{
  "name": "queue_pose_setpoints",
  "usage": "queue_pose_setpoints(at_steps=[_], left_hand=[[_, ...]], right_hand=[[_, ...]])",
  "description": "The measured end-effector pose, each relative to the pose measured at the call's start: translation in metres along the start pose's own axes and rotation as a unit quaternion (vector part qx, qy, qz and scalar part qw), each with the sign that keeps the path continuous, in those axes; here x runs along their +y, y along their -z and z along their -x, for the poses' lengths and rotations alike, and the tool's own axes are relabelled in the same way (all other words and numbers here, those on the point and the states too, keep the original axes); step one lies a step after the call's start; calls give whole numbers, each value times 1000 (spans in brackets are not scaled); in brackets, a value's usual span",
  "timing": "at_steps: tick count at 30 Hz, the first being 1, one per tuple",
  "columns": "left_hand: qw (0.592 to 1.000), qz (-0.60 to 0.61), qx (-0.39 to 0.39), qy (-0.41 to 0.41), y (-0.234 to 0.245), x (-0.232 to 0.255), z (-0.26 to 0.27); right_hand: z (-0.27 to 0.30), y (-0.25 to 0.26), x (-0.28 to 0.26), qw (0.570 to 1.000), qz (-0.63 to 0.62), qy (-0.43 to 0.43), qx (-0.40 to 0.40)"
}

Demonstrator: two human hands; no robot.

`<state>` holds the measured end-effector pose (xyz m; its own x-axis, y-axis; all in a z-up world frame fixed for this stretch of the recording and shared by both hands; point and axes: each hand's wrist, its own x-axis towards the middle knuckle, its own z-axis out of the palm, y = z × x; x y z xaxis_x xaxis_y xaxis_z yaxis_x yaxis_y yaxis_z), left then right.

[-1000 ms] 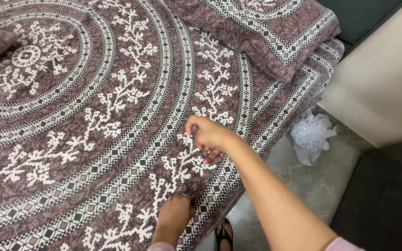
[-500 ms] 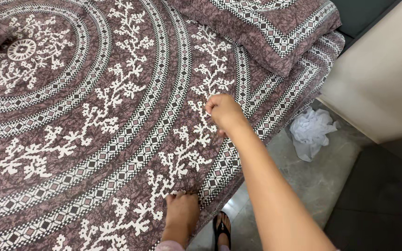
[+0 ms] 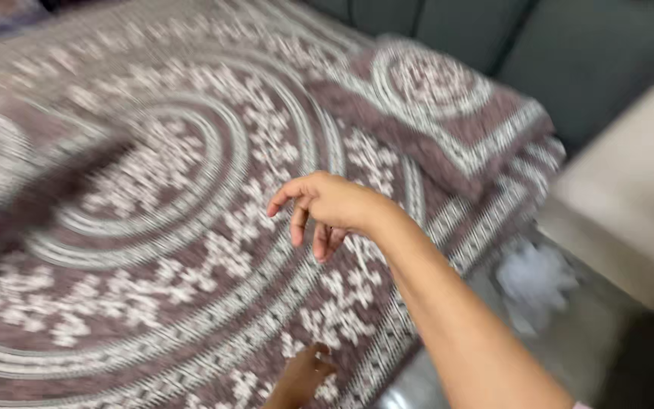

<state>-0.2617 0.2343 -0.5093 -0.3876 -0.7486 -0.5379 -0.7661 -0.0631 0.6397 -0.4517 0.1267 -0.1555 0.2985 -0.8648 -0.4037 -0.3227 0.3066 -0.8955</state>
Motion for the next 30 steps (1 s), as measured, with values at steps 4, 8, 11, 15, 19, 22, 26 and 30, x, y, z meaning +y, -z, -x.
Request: queue_pose_setpoints(at_steps=[4, 8, 11, 15, 19, 22, 26, 30], left_hand=[[919, 356, 166, -19, 204, -26, 23], [822, 470, 318, -48, 402, -27, 117], [775, 496, 383, -85, 467, -9, 202], [748, 479, 456, -62, 505, 23, 311], [705, 486, 505, -110, 535, 38, 396], [705, 470, 512, -142, 559, 47, 446], [712, 447, 515, -171, 574, 61, 501], [706, 450, 527, -145, 573, 73, 523]], right_hand=[[10, 7, -110, 992, 1, 124, -24], [24, 9, -223, 965, 6, 256, 65], [47, 7, -289, 950, 25, 306, 63], [91, -24, -353, 939, 35, 339, 49], [131, -75, -400, 928, 89, 356, 59], [157, -103, -413, 920, 104, 372, 68], [173, -131, -413, 914, 91, 384, 96], [173, -152, -402, 924, 97, 354, 104]])
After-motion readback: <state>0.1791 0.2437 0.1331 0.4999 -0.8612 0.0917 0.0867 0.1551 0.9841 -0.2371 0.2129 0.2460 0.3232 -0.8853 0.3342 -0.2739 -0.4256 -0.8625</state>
